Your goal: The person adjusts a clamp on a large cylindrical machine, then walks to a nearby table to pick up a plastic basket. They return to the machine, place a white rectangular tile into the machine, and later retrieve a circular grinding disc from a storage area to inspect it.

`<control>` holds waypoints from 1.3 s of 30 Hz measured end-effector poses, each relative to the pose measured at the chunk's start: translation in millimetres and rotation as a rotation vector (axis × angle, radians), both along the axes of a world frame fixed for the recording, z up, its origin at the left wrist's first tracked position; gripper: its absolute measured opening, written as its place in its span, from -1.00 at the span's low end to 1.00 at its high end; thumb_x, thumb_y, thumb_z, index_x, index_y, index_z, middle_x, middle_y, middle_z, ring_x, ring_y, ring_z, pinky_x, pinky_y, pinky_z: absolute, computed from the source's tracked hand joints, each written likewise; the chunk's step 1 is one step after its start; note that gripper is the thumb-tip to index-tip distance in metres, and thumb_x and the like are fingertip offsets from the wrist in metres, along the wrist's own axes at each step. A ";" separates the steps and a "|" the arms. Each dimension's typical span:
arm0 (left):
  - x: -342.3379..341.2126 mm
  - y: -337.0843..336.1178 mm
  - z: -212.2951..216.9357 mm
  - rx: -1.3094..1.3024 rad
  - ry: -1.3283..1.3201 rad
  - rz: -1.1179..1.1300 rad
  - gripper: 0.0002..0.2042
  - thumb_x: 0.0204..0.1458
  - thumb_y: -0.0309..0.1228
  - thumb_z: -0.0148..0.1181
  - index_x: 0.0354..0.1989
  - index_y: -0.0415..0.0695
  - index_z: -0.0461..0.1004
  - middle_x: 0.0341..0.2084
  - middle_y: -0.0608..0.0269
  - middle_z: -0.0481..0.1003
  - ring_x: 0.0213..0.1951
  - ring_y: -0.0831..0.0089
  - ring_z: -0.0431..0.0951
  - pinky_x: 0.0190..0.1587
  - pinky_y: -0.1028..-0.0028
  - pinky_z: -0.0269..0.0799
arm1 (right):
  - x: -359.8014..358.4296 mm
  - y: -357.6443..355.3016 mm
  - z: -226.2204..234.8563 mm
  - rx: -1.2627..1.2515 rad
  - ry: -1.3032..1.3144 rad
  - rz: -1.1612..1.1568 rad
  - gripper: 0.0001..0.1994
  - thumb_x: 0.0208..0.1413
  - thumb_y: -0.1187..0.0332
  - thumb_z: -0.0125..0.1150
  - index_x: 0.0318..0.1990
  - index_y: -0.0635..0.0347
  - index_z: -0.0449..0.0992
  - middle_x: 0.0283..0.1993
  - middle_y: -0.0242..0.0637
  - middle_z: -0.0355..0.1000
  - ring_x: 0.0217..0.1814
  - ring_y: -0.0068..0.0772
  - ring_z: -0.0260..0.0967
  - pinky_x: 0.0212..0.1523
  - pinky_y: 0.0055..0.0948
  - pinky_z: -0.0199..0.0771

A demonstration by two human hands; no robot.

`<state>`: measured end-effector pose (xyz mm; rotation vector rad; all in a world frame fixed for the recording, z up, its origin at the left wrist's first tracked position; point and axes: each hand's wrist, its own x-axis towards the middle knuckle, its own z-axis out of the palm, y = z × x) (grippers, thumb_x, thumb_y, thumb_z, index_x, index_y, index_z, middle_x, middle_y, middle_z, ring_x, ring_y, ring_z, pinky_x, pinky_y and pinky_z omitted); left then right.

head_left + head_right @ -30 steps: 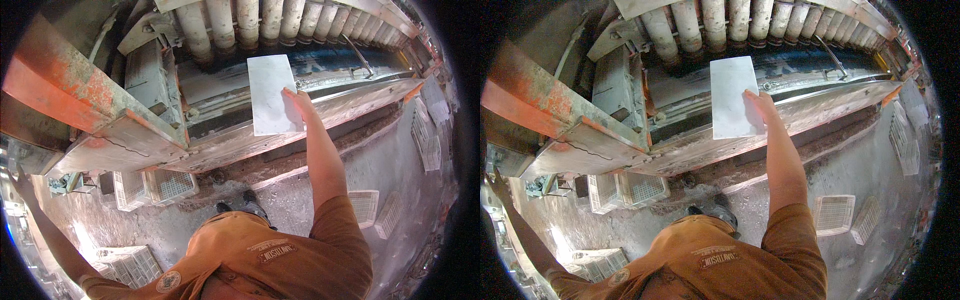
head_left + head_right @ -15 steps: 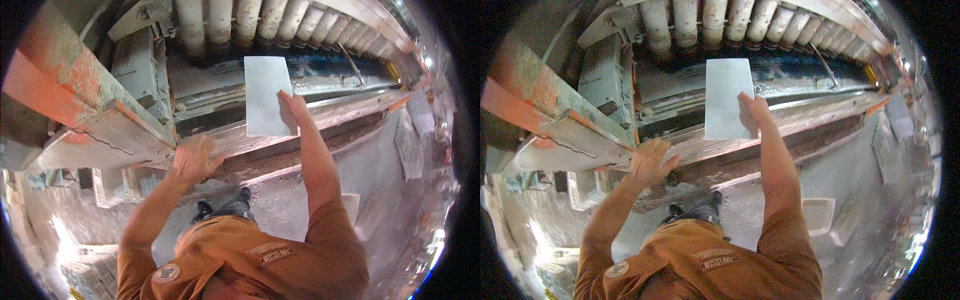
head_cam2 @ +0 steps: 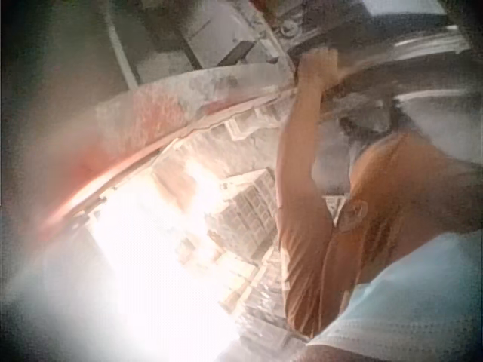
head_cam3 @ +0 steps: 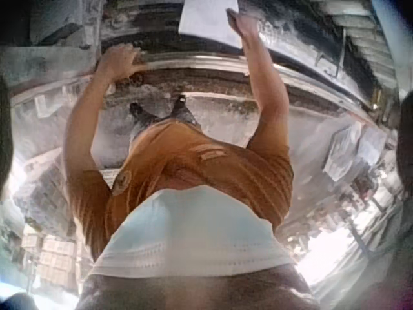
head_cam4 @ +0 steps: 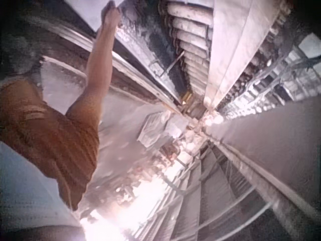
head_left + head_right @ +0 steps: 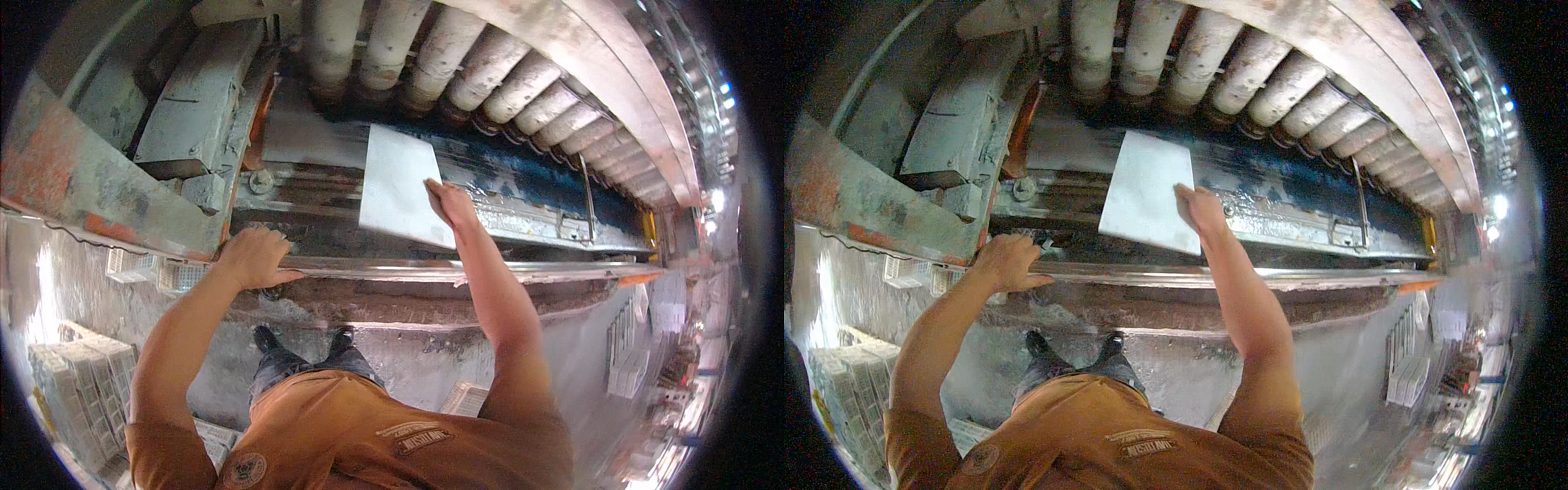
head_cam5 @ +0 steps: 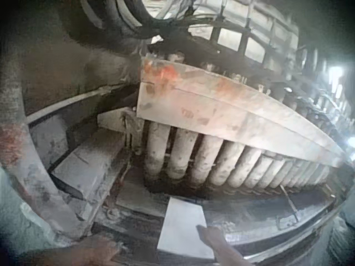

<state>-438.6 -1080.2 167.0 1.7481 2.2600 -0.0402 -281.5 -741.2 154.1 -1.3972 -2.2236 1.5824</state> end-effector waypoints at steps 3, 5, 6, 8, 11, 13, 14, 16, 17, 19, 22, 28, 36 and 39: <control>0.4 3.4 -6.9 0.099 0.042 -0.009 -0.47 -0.19 0.17 0.17 -0.50 -0.15 0.49 -0.48 0.14 0.42 -0.35 0.20 0.46 -0.28 0.26 0.39 | -53.2 61.9 -82.7 -0.318 0.347 -0.139 -0.78 0.08 0.34 0.18 -0.28 0.37 0.45 -0.39 -0.32 0.44 -0.39 -0.53 0.33 -0.36 -0.50 0.34; -1.5 0.2 -8.7 0.108 0.037 0.004 -0.48 -0.21 0.17 0.18 -0.52 -0.15 0.47 -0.50 0.16 0.41 -0.37 0.22 0.46 -0.30 0.28 0.40 | -93.4 70.1 -117.9 -0.278 0.413 -0.150 -0.80 0.06 0.38 0.19 -0.27 0.36 0.44 -0.37 -0.30 0.44 -0.39 -0.52 0.33 -0.38 -0.45 0.36; -1.0 3.6 -7.0 0.124 0.031 0.012 -0.48 -0.23 0.17 0.19 -0.53 -0.15 0.47 -0.50 0.18 0.41 -0.37 0.23 0.46 -0.31 0.29 0.40 | -108.9 75.7 -134.3 -0.250 0.429 -0.144 -0.79 0.08 0.37 0.17 -0.24 0.36 0.43 -0.36 -0.27 0.45 -0.40 -0.47 0.35 -0.40 -0.42 0.38; -2.3 2.3 -9.4 0.117 0.046 0.018 -0.48 -0.26 0.17 0.20 -0.56 -0.13 0.45 -0.52 0.20 0.40 -0.38 0.24 0.46 -0.32 0.30 0.40 | -140.1 81.3 -160.7 -0.196 0.464 -0.124 -0.77 0.11 0.36 0.14 -0.18 0.37 0.41 -0.34 -0.19 0.45 -0.43 -0.37 0.40 -0.44 -0.37 0.43; -2.5 2.1 -14.2 0.163 0.077 0.023 -0.51 -0.33 0.17 0.23 -0.59 -0.09 0.44 -0.53 0.24 0.39 -0.39 0.27 0.46 -0.33 0.33 0.40 | -174.7 82.5 -201.0 -0.020 0.402 -0.062 -0.71 0.09 0.39 0.13 -0.07 0.33 0.37 -0.20 -0.16 0.45 -0.23 -0.31 0.41 -0.26 -0.35 0.43; -0.8 -3.0 -11.7 0.128 0.089 0.044 -0.52 -0.34 0.16 0.24 -0.61 -0.07 0.44 -0.54 0.25 0.39 -0.40 0.29 0.46 -0.34 0.34 0.40 | -197.7 52.9 -212.3 -0.092 0.516 -0.072 -0.62 0.10 0.36 0.13 0.04 0.32 0.28 -0.08 -0.17 0.42 -0.09 -0.33 0.37 -0.14 -0.38 0.39; -2.4 1.8 -11.4 0.131 0.090 0.027 -0.53 -0.35 0.16 0.24 -0.62 -0.06 0.44 -0.55 0.26 0.39 -0.40 0.30 0.46 -0.34 0.34 0.40 | -204.9 63.8 -229.0 0.005 0.500 -0.083 -0.61 0.11 0.36 0.13 0.05 0.32 0.26 -0.06 -0.17 0.41 -0.10 -0.33 0.37 -0.14 -0.38 0.39; -9.0 8.5 -13.0 0.153 0.093 0.009 -0.53 -0.37 0.15 0.25 -0.64 -0.05 0.43 -0.57 0.29 0.38 -0.42 0.32 0.46 -0.35 0.36 0.39 | -218.6 80.6 -270.5 0.191 0.459 -0.102 -0.59 0.12 0.35 0.12 0.08 0.30 0.23 -0.03 -0.17 0.39 -0.10 -0.32 0.36 -0.15 -0.38 0.38; -5.1 1.2 -13.9 0.134 0.088 0.035 -0.53 -0.38 0.15 0.26 -0.65 -0.05 0.42 -0.57 0.30 0.37 -0.43 0.33 0.46 -0.36 0.37 0.39 | -222.6 55.9 -267.4 0.048 0.483 -0.105 -0.60 0.13 0.34 0.12 0.08 0.30 0.23 -0.04 -0.17 0.39 -0.11 -0.32 0.36 -0.15 -0.37 0.38; -4.2 -1.3 -13.5 0.137 0.082 0.072 -0.54 -0.40 0.15 0.26 -0.66 -0.04 0.41 -0.60 0.31 0.36 -0.45 0.33 0.45 -0.37 0.37 0.39 | -223.2 15.9 -212.9 -0.202 0.548 -0.147 -0.61 0.13 0.34 0.11 0.07 0.29 0.24 -0.04 -0.16 0.38 -0.11 -0.31 0.35 -0.14 -0.36 0.37; -4.6 3.4 -14.9 0.171 0.075 0.060 -0.54 -0.41 0.15 0.27 -0.66 -0.03 0.41 -0.62 0.33 0.35 -0.48 0.34 0.45 -0.40 0.38 0.37 | -208.9 11.1 -218.4 -0.331 0.645 -0.152 -0.60 0.13 0.31 0.13 0.06 0.29 0.25 -0.06 -0.16 0.38 -0.13 -0.30 0.34 -0.16 -0.34 0.37; -14.6 7.6 -9.6 0.193 0.109 0.017 -0.58 -0.35 0.13 0.20 -0.69 0.00 0.36 -0.65 0.34 0.31 -0.52 0.38 0.42 -0.47 0.41 0.31 | -256.2 51.8 -258.9 -0.372 0.723 -0.103 -0.57 0.09 0.30 0.17 0.05 0.31 0.25 -0.08 -0.13 0.40 -0.17 -0.24 0.35 -0.21 -0.31 0.39; -18.1 5.3 -12.2 0.178 0.151 0.007 -0.70 -0.27 -0.03 0.12 -0.70 0.03 0.30 -0.67 0.38 0.28 -0.55 0.42 0.39 -0.52 0.44 0.25 | -327.4 67.8 -261.1 0.789 0.131 0.305 -0.35 -0.07 -0.01 0.24 0.10 0.24 0.28 0.01 0.03 0.35 -0.03 0.11 0.30 -0.03 -0.07 0.30; -12.4 3.9 -16.3 0.193 0.132 0.027 -0.70 -0.28 -0.03 0.12 -0.70 0.02 0.30 -0.68 0.38 0.27 -0.56 0.43 0.38 -0.53 0.44 0.24 | -301.8 33.3 -239.5 1.198 -0.033 0.303 -0.25 -0.10 -0.15 0.17 0.16 0.21 0.25 0.12 0.11 0.25 0.13 0.16 0.18 0.09 0.10 0.16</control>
